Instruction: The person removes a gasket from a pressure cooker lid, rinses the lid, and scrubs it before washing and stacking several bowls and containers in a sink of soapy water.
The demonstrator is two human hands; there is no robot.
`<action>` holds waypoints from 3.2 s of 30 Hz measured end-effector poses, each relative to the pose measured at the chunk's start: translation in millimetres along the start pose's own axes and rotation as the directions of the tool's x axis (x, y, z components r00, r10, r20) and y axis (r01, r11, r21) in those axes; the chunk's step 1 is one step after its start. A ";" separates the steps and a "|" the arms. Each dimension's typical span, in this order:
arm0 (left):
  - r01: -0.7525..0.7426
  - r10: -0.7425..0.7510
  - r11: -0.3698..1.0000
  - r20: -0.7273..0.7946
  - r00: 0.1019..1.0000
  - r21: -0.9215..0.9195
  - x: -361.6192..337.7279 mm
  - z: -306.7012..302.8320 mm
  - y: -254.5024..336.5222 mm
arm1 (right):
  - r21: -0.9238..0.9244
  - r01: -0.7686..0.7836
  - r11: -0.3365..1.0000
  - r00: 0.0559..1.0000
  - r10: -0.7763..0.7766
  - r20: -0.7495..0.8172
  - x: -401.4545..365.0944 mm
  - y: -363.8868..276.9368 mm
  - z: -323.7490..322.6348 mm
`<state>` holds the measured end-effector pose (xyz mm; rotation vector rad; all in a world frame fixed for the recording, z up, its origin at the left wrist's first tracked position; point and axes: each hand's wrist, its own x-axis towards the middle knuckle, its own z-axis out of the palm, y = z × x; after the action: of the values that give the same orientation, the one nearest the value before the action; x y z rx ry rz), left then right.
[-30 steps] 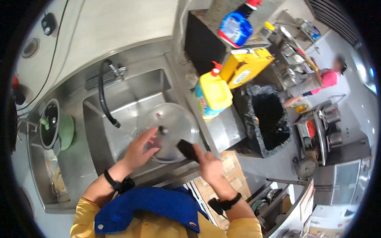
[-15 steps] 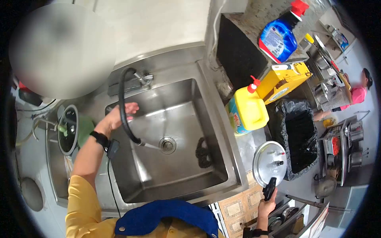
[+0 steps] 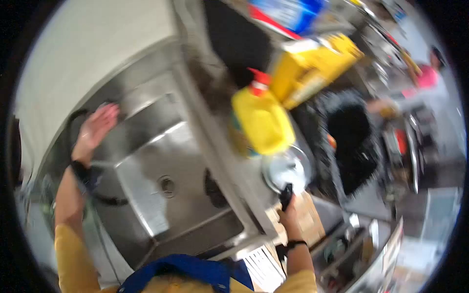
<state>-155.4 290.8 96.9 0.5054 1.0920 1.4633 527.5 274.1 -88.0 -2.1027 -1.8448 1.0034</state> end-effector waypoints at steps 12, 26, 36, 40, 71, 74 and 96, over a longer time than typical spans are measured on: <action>0.088 -0.003 0.956 -0.293 0.956 0.280 -191.5 -12.7 -87.6 | -0.528 0.455 0.717 0.890 -0.348 0.294 120.5 114.6 -7.5; -0.101 0.190 0.978 -0.573 0.797 0.184 -605.4 -84.3 -193.3 | -0.128 0.894 0.430 0.444 -0.808 0.387 -157.6 -277.6 51.3; -0.068 0.293 0.950 -0.789 0.540 0.306 -837.2 -193.4 -190.6 | 0.229 0.971 -0.068 -0.232 -0.498 0.836 -515.9 -464.9 279.6; 0.034 0.362 0.897 -0.774 0.520 0.442 -853.9 -247.6 -152.2 | 0.404 0.914 0.048 -0.329 -0.496 0.803 -556.3 -532.0 345.7; 0.578 -0.535 0.132 -0.432 0.726 0.805 -610.2 -628.9 -148.0 | -0.050 0.133 0.990 0.760 -0.070 0.646 -640.4 -531.2 791.3; 0.119 -0.331 0.223 -0.040 0.943 0.968 -624.2 -625.6 -167.2 | 0.053 0.151 0.987 0.825 -0.155 0.544 -639.0 -535.4 793.9; 0.064 -0.360 -0.296 -0.173 0.917 0.953 -641.6 -631.8 -121.2 | 0.142 -0.100 0.985 0.929 0.041 0.368 -559.5 -533.7 671.6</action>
<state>-464.1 -534.6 -124.4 1.4633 1.9616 -0.3287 -301.3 -327.4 -105.3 -2.0060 -1.7737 1.5951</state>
